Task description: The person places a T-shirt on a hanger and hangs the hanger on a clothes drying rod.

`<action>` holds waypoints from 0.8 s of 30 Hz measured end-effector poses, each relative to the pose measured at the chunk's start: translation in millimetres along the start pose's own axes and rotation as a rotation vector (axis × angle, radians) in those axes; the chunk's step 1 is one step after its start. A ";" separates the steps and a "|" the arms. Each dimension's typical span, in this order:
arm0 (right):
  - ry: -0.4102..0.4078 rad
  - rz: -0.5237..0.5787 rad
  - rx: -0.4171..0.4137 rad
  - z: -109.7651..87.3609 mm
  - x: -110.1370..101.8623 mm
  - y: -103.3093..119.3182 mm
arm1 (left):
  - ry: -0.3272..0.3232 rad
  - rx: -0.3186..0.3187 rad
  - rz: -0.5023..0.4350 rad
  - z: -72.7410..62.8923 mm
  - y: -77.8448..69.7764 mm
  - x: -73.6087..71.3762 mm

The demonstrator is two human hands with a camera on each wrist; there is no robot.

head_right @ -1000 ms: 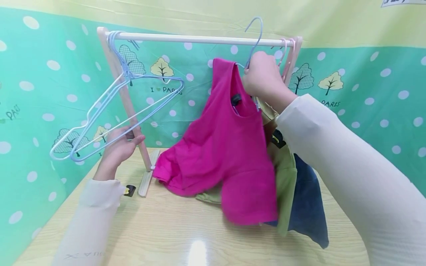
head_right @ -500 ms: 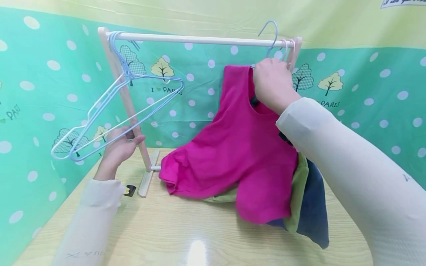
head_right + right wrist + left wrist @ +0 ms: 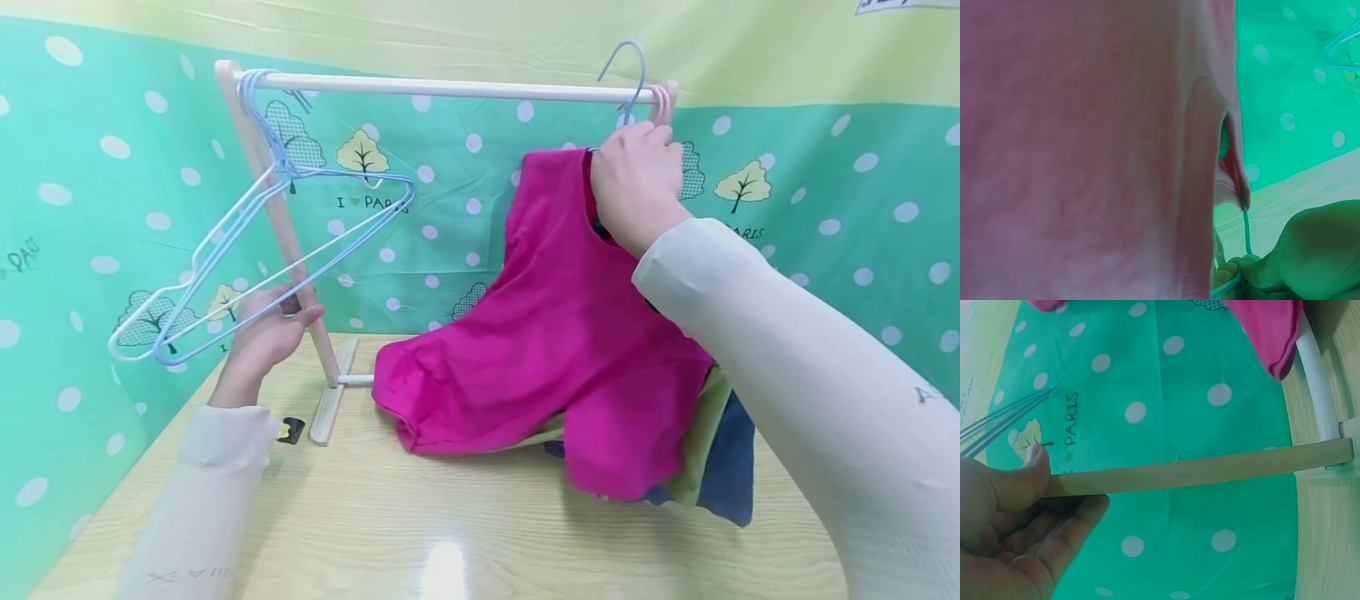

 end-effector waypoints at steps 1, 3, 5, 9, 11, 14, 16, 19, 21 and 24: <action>0.005 -0.015 0.000 0.1 0.4 -0.4 | 0.000 0.002 0.004 0.0 -0.3 -0.1; 0.020 -0.038 -0.002 0.2 1.0 -0.4 | 0.003 0.003 0.007 0.3 -0.2 -0.3; 0.041 -0.053 -0.002 1.2 2.0 0.2 | 0.006 0.004 0.010 0.2 -0.1 -0.8; 0.095 -0.065 0.004 3.1 6.6 2.6 | 0.013 -0.003 0.022 -0.4 0.3 -1.2; 0.120 -0.070 0.012 3.9 10.0 3.8 | 0.010 -0.001 0.025 -1.1 0.0 -1.1; 0.152 -0.079 0.023 4.3 14.7 5.5 | 0.006 0.005 0.030 -1.3 -0.7 -0.2; 0.166 -0.087 0.031 4.5 16.5 6.7 | 0.006 0.008 0.030 -1.8 -1.1 0.0; 0.185 -0.088 0.050 5.0 17.9 8.3 | 0.010 0.005 0.028 -2.1 -1.2 0.0; 0.199 -0.085 0.066 5.5 19.0 9.3 | 0.010 0.003 0.023 -2.3 -1.1 -0.2; 0.209 -0.078 0.083 6.2 20.0 10.9 | 0.015 0.000 0.015 -1.9 -0.5 -0.2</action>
Point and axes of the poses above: each hand's wrist, its own z-axis towards the middle knuckle, its own x-axis out of the palm, y = z × x, the point moved 6 cm from there along z, towards the middle knuckle, and after that the axes turned 4 degrees about -x, right-handed, at the moved point
